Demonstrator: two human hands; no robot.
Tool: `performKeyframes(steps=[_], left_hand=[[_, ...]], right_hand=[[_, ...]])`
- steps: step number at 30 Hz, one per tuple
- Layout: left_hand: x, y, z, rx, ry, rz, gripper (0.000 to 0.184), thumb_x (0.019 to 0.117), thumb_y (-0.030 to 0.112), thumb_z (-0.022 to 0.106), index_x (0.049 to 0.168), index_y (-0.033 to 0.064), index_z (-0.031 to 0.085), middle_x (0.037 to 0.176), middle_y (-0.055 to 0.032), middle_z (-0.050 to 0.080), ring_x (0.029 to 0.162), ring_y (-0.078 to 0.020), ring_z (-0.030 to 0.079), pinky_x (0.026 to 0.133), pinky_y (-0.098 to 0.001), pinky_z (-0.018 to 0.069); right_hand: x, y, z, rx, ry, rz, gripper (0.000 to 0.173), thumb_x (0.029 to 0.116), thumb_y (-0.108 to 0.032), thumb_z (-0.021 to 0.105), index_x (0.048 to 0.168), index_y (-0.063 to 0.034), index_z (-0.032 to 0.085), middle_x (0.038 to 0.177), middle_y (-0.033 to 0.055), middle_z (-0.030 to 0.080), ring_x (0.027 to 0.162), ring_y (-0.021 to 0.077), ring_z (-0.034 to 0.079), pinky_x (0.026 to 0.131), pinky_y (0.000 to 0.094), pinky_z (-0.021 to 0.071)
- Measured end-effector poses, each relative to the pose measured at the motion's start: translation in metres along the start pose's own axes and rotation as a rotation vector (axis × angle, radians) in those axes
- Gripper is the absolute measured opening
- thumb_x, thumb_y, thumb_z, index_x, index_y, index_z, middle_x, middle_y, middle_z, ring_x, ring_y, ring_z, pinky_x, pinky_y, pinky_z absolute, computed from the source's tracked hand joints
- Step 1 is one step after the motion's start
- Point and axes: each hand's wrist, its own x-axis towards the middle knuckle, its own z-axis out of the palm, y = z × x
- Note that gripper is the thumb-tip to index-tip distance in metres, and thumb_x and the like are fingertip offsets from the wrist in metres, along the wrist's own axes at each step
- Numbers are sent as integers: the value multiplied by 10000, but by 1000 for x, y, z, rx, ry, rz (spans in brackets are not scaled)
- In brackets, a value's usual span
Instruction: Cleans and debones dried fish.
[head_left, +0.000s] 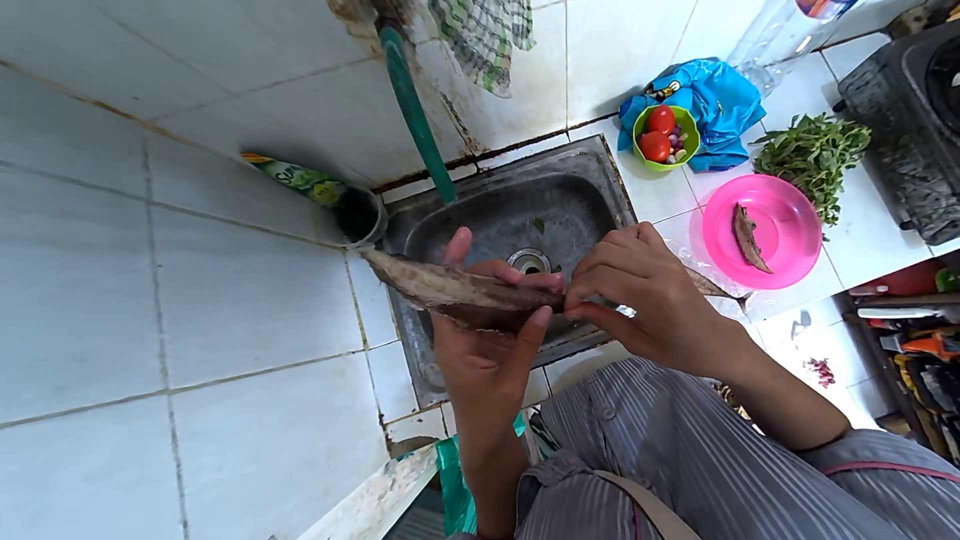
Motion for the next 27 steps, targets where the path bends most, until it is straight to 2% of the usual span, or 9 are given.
performKeyframes(steps=[7, 15, 17, 19, 21, 23, 27], left_hand=[[-1, 0, 0, 0, -24, -2, 735, 900, -8, 699, 1496, 198, 323, 1227, 117, 651, 1072, -116, 700, 932, -295, 607], [1, 0, -4, -1, -24, 12, 725, 903, 2, 709, 1494, 195, 336, 1230, 97, 661, 1070, -141, 707, 946, -322, 608], [1, 0, -5, -9, -9, 12, 738, 898, -6, 711, 1497, 187, 326, 1228, 91, 661, 1067, -152, 711, 950, -337, 610], [1, 1, -5, -3, 6, 11, 746, 899, 7, 721, 1501, 182, 318, 1222, 94, 664, 1066, -150, 711, 950, -335, 610], [1, 2, -4, 6, 16, 13, 750, 897, -5, 715, 1502, 172, 309, 1222, 101, 663, 1075, -139, 706, 956, -327, 606], [1, 1, -4, 3, 24, 16, 749, 897, -15, 708, 1503, 158, 303, 1221, 93, 660, 1074, -143, 705, 954, -330, 607], [2, 1, -2, 6, 49, 4, 732, 902, -19, 701, 1492, 152, 303, 1218, 89, 676, 1051, -151, 720, 946, -339, 612]], right_hand=[[-3, 0, -3, 31, -77, 37, 99, 961, -137, 654, 918, -63, 704, 898, 47, 681, 878, 159, 625, 805, 350, 430], [-6, 1, -6, 17, -149, 49, 111, 996, -141, 589, 937, -77, 659, 890, 37, 652, 892, 172, 615, 801, 355, 430], [-6, 2, -6, 26, -124, 56, 109, 995, -146, 602, 947, -78, 672, 905, 34, 658, 904, 167, 608, 807, 354, 421], [-7, 1, -4, 58, -71, 60, 66, 951, -106, 630, 961, -69, 685, 929, 41, 675, 924, 160, 615, 825, 365, 422], [-7, -1, -2, 86, -5, 62, 112, 901, -50, 643, 993, -54, 706, 954, 51, 709, 949, 146, 641, 849, 370, 441], [-6, -2, -1, 104, 47, 37, 162, 887, -29, 648, 1004, -30, 761, 936, 62, 714, 912, 138, 638, 852, 362, 444], [-5, -2, 5, 51, 106, -15, 127, 894, -82, 716, 981, -35, 796, 895, 65, 719, 864, 145, 628, 860, 371, 424]])
